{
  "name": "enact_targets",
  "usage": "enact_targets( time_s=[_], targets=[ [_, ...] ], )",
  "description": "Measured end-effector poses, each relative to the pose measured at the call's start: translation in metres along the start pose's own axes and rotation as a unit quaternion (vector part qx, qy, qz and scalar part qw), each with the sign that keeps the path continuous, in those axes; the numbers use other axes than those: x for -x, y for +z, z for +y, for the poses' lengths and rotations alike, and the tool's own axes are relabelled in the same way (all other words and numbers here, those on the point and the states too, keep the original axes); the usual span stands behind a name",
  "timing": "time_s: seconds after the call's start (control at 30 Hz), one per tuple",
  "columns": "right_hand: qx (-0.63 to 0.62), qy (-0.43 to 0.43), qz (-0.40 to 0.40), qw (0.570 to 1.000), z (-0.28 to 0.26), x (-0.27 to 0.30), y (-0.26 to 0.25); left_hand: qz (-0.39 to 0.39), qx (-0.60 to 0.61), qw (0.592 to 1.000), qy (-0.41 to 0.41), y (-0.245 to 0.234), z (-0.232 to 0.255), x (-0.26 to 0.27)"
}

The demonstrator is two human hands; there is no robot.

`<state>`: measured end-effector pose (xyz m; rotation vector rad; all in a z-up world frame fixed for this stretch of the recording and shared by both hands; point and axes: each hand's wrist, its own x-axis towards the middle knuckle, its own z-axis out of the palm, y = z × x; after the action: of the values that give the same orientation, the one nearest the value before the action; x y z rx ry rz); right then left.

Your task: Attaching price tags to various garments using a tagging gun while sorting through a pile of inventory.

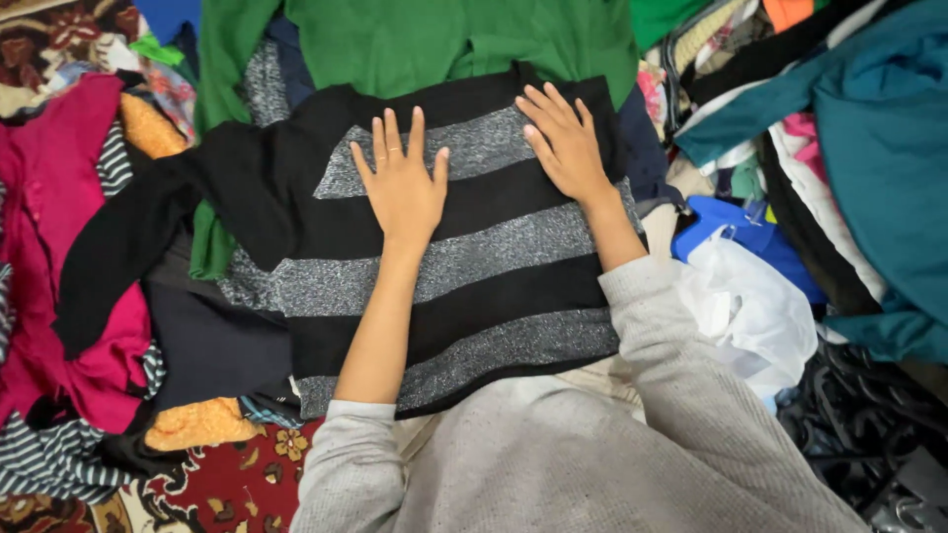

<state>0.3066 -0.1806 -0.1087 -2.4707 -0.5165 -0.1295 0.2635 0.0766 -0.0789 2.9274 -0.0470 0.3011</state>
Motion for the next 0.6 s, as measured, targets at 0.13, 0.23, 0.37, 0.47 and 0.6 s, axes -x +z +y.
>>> enact_targets(
  time_s=[0.13,0.23,0.37,0.47,0.6],
  targets=[
    [-0.032,0.003,0.004,0.999,-0.002,0.001,-0.001,0.033,0.004,0.999,0.003,0.0,0.001,0.002],
    [-0.04,-0.003,0.018,0.999,-0.003,0.003,-0.002,0.044,0.008,0.999,-0.001,0.002,0.003,0.004],
    [-0.023,-0.012,0.045,0.999,0.006,0.001,0.005,0.075,0.015,0.997,0.002,0.007,0.007,0.006],
    [0.011,-0.051,0.124,0.991,0.017,0.004,0.018,0.146,0.009,0.989,0.016,0.022,0.005,0.008],
    [0.021,-0.066,0.236,0.969,0.026,0.0,0.025,0.158,0.007,0.987,0.031,0.026,0.004,0.007]
  ],
)
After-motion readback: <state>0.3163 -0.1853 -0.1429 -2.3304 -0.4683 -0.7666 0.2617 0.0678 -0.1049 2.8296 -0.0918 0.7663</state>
